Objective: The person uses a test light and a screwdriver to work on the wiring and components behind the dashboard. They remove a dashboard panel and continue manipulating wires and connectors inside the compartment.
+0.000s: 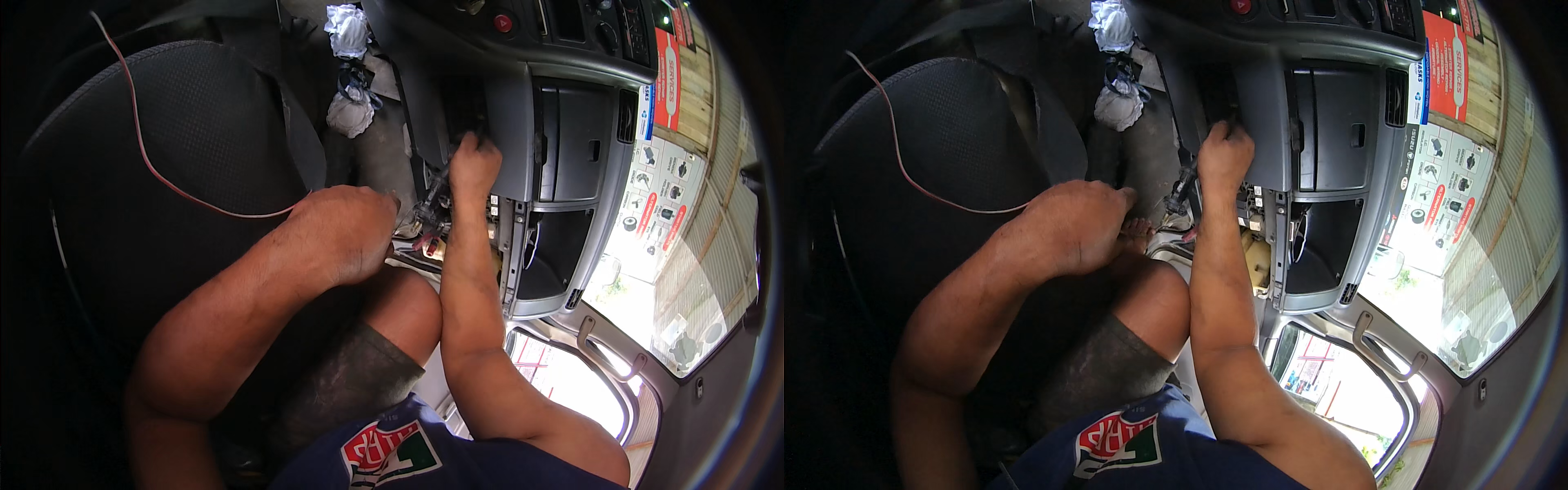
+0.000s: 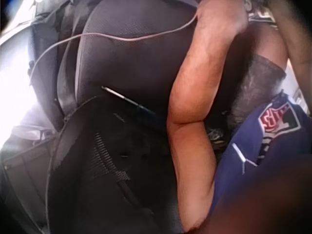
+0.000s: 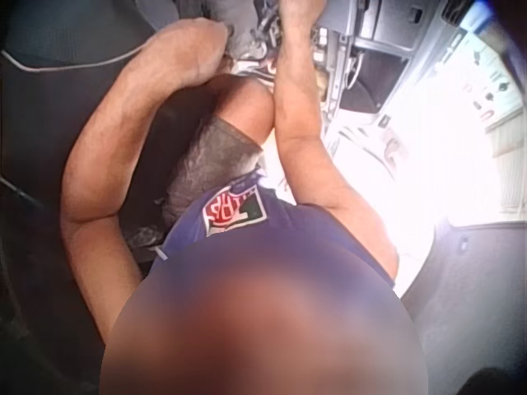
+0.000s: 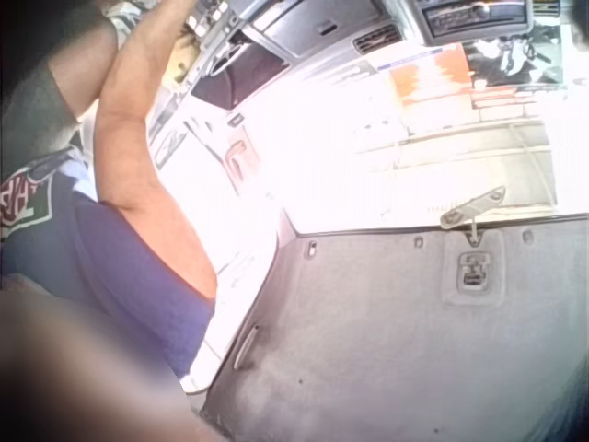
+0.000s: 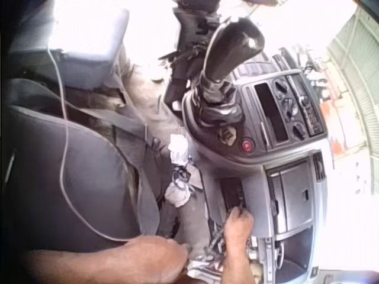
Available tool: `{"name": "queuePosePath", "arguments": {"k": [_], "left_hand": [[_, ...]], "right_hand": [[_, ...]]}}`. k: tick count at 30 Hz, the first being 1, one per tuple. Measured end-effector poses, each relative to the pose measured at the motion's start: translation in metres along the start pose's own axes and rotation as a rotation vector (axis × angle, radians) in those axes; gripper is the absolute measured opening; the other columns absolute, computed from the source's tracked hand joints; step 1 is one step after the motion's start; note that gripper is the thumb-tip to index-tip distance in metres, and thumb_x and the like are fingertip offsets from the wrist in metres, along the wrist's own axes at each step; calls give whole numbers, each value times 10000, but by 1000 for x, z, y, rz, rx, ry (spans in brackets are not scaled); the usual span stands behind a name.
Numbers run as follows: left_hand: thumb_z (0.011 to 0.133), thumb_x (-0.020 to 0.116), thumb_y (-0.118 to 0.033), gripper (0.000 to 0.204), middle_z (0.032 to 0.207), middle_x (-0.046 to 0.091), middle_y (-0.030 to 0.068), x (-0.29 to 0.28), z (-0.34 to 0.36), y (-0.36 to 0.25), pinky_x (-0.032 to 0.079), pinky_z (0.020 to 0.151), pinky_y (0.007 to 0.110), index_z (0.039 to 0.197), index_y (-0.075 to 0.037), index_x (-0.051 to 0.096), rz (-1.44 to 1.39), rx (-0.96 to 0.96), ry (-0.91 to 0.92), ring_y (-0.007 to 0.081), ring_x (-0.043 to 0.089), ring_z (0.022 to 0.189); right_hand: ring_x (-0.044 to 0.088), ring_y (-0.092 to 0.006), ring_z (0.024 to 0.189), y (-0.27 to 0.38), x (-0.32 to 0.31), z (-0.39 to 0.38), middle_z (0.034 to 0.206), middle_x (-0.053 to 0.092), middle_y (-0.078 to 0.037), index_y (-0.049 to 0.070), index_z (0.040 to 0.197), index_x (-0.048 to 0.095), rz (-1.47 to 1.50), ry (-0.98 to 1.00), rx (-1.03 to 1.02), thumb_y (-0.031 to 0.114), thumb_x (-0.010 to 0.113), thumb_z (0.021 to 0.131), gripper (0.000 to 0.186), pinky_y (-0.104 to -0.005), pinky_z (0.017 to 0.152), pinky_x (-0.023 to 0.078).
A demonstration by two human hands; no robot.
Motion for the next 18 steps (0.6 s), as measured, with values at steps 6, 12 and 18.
{"name": "queuePosePath", "arguments": {"k": [6,12,18], "left_hand": [[959,729,-178,336,1083,804,254,-1,-1,-4,635,934,533,1219,36,745,28,15,-46,416,793,1066],[995,771,-314,499,1189,786,259,-2,1,-4,600,1039,506,1357,20,691,51,-37,60,411,762,1168],[995,750,-274,443,1133,785,271,-2,0,-4,590,990,528,1325,18,696,9,3,55,447,746,1138]], "right_hand": [[689,-543,813,4,-4,-3,815,708,-327,-75,788,699,127,-16,192,123,608,961,279,-579,756,535],[698,-531,800,2,-2,-2,797,718,-307,-69,781,718,73,-18,103,162,625,953,302,-566,753,538],[716,-464,736,-7,10,-5,759,722,-269,-50,770,709,148,3,249,199,638,1002,347,-530,725,549]]}}
Point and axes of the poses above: each hand's wrist, its own z-axis towards the middle knuckle, its own x-axis out of the palm, y = z × x, the point moved 3 cm from there along z, towards the middle knuckle
